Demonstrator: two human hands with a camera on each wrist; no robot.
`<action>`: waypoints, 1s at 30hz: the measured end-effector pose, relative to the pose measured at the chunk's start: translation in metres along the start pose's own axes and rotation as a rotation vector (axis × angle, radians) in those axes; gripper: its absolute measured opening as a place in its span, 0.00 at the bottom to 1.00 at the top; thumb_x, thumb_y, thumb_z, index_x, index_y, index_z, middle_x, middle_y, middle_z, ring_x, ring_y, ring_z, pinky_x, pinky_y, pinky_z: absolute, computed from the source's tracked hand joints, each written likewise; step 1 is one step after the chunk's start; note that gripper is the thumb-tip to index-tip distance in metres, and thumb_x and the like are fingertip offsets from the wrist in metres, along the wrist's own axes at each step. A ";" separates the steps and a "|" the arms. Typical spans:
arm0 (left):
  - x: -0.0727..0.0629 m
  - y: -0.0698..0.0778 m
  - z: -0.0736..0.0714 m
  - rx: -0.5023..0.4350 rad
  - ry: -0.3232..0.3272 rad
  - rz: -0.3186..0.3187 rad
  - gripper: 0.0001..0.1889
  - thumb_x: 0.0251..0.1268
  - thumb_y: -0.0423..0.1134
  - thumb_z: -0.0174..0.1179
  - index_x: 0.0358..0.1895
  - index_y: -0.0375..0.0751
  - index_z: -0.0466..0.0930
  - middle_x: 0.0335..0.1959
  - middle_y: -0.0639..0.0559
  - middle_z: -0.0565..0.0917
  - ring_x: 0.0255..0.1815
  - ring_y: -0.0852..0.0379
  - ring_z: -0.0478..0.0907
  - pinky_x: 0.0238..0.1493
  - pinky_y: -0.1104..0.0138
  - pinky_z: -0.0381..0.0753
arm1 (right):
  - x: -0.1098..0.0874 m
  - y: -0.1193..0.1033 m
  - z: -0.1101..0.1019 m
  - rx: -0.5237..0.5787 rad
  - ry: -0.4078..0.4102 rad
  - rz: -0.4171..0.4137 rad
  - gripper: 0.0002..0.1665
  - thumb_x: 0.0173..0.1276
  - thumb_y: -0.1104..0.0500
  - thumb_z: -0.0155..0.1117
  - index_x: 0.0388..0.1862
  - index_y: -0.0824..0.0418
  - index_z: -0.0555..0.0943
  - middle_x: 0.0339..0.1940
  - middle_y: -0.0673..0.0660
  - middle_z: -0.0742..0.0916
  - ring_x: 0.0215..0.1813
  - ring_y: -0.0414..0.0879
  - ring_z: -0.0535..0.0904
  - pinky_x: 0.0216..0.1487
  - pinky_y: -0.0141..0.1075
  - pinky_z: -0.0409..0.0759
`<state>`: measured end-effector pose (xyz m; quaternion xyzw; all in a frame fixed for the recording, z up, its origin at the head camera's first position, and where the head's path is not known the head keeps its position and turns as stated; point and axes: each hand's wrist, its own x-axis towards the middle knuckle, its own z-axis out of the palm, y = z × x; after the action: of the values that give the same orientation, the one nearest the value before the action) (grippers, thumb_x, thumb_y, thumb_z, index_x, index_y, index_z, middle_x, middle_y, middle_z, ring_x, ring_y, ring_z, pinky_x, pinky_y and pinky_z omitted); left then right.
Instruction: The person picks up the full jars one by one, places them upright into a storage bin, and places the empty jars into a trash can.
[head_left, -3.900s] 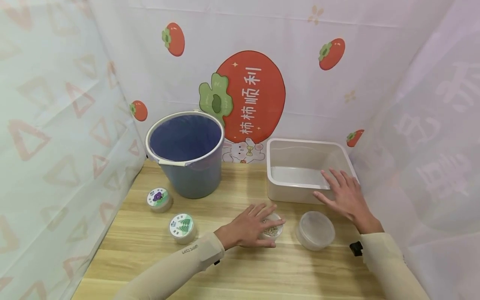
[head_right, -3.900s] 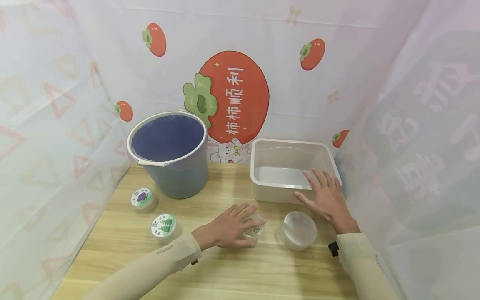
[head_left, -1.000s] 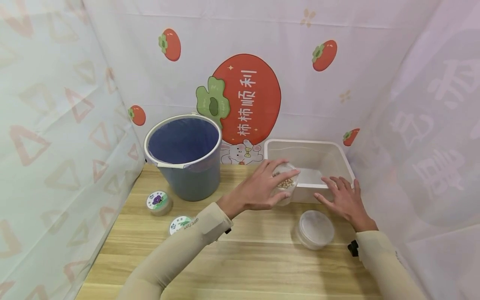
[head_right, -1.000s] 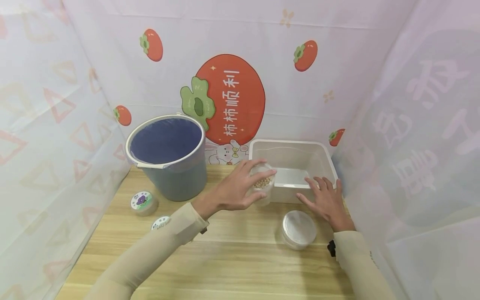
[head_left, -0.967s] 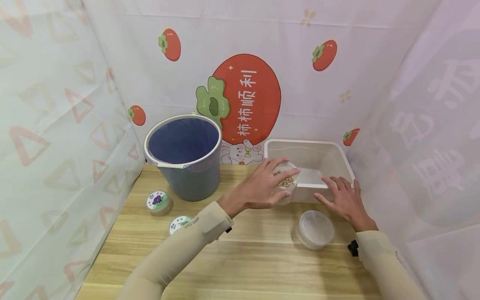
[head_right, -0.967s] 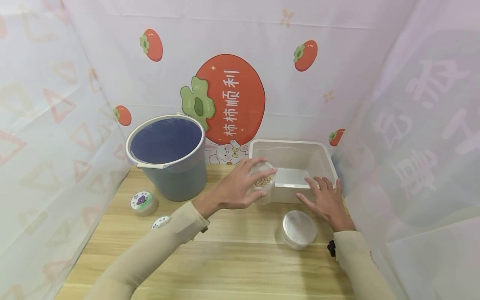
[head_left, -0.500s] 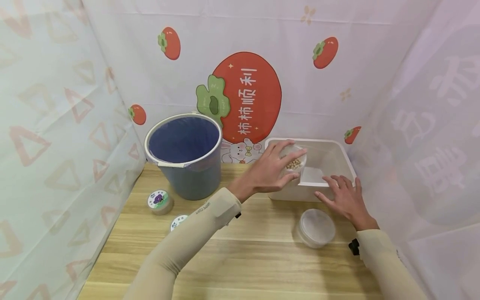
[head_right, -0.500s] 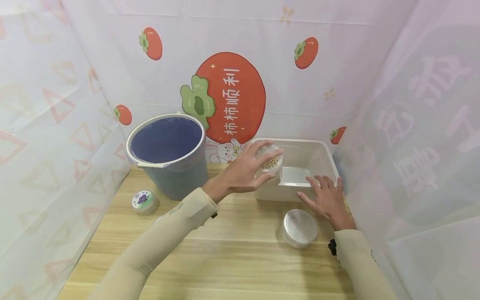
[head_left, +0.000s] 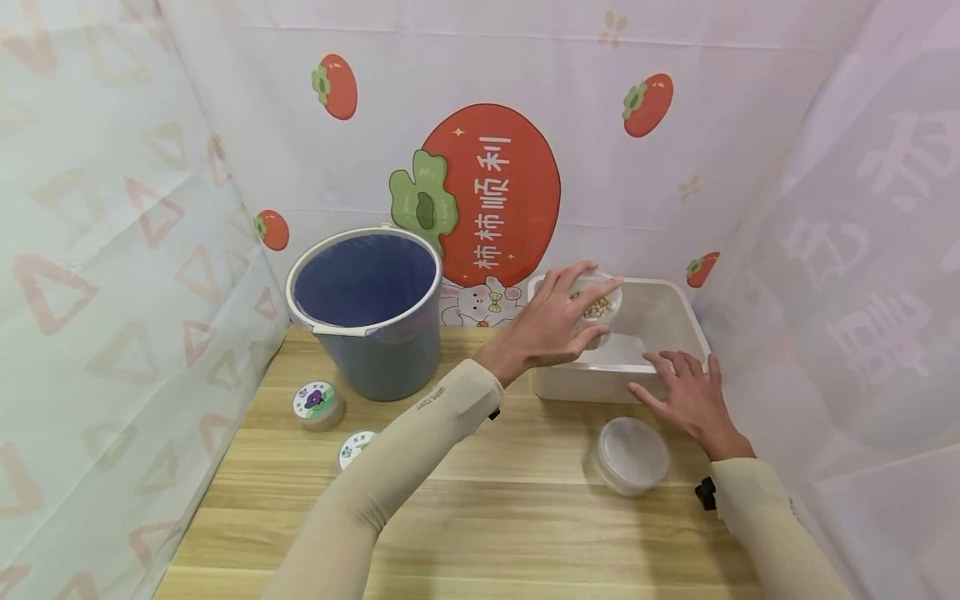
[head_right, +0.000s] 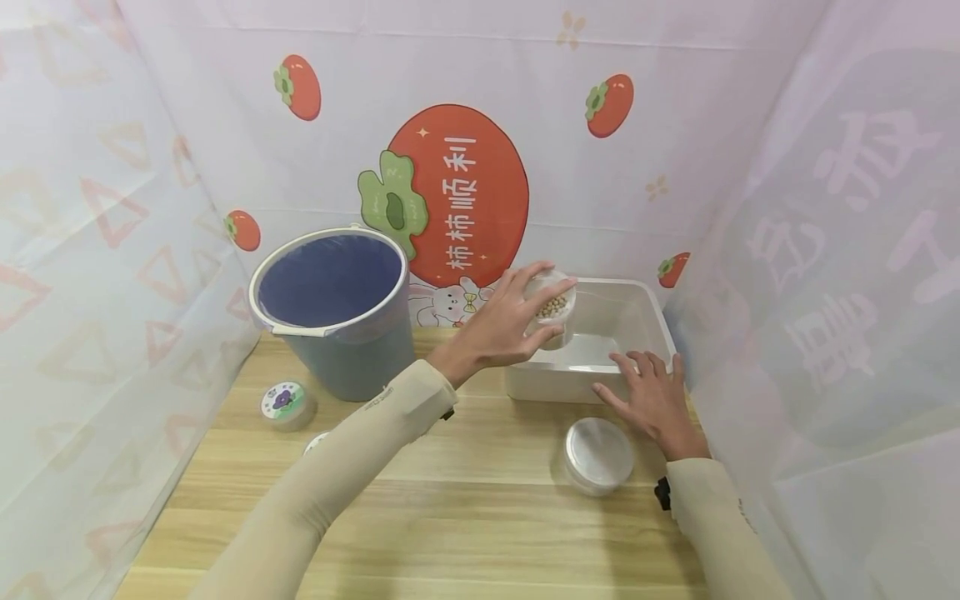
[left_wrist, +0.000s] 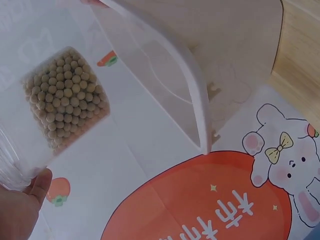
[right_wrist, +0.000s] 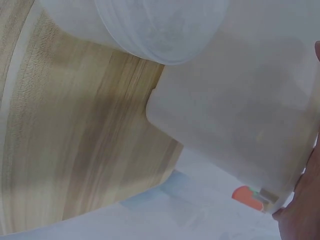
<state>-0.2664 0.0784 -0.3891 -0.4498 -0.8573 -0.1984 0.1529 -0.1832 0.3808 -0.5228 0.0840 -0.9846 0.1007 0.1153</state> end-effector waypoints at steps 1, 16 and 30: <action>0.002 -0.001 0.002 0.001 0.004 0.001 0.35 0.82 0.58 0.59 0.86 0.60 0.64 0.85 0.44 0.62 0.75 0.47 0.66 0.75 0.54 0.72 | 0.000 0.000 0.000 -0.001 0.002 0.000 0.43 0.74 0.31 0.66 0.76 0.58 0.76 0.72 0.69 0.78 0.74 0.74 0.70 0.77 0.83 0.46; 0.025 -0.018 0.041 0.088 -0.099 -0.017 0.35 0.83 0.57 0.59 0.87 0.60 0.63 0.87 0.42 0.61 0.79 0.42 0.65 0.79 0.52 0.72 | 0.000 0.001 0.004 -0.005 0.012 0.009 0.43 0.74 0.31 0.65 0.75 0.58 0.76 0.72 0.70 0.78 0.75 0.74 0.70 0.78 0.83 0.45; 0.033 -0.036 0.068 0.141 -0.201 -0.070 0.34 0.85 0.58 0.54 0.88 0.64 0.58 0.87 0.40 0.59 0.80 0.41 0.65 0.80 0.50 0.70 | 0.001 0.002 0.007 0.005 0.008 0.022 0.43 0.74 0.32 0.66 0.76 0.57 0.76 0.73 0.69 0.77 0.76 0.74 0.69 0.79 0.82 0.44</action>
<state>-0.3204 0.1156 -0.4414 -0.4252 -0.8953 -0.0971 0.0905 -0.1862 0.3809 -0.5295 0.0730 -0.9848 0.1049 0.1178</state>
